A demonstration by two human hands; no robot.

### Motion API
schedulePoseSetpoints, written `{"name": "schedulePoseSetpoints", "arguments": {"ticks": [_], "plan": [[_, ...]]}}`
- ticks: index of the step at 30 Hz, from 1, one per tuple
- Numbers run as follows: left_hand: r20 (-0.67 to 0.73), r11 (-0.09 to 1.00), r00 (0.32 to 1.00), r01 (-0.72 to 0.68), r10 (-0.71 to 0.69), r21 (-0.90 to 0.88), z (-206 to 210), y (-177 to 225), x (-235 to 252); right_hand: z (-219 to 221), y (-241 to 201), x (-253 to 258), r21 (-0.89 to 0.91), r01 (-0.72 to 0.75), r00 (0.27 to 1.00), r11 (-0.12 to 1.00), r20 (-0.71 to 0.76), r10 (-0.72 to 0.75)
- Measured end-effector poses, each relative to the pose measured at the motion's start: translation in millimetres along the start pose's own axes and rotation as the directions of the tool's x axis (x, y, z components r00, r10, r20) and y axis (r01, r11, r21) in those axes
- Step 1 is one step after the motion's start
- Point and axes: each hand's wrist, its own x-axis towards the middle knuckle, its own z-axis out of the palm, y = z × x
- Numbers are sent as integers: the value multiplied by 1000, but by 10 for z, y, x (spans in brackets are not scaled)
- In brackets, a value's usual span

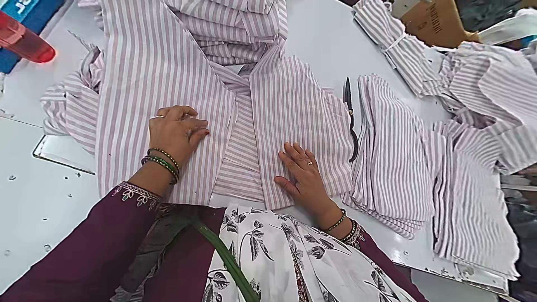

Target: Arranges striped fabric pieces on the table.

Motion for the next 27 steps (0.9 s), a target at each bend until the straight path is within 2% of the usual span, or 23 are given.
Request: {"name": "schedulePoseSetpoints", "arguments": {"ticks": [5, 9, 12, 14, 19, 22, 27], "plan": [[-10, 999, 1000, 9, -9, 43, 54, 52, 73, 9, 4, -7, 17, 0, 1000, 1000, -1, 0], [-55, 982, 997, 40, -51, -185, -176, -2, -27, -7, 31, -11, 42, 4, 1000, 999, -6, -4], [-139, 949, 988, 25, -72, -314, -451, -246, -217, 1, 49, -18, 49, 4, 1000, 999, -13, -4], [-162, 962, 986, -11, -34, -272, -650, -465, -338, -1, 62, -15, 52, -1, 1000, 999, -19, 2], [-94, 987, 983, -151, 156, 51, -991, -870, -598, -7, 66, 5, 52, -14, 1000, 999, -12, 15], [-21, 984, 987, -157, 160, 88, -1002, -979, -657, -2, 67, -3, 56, -17, 1000, 998, -9, 17], [64, 965, 965, -257, 255, 43, -923, -1112, -665, 2, 60, -9, 48, -21, 999, 999, -36, 22]]}}
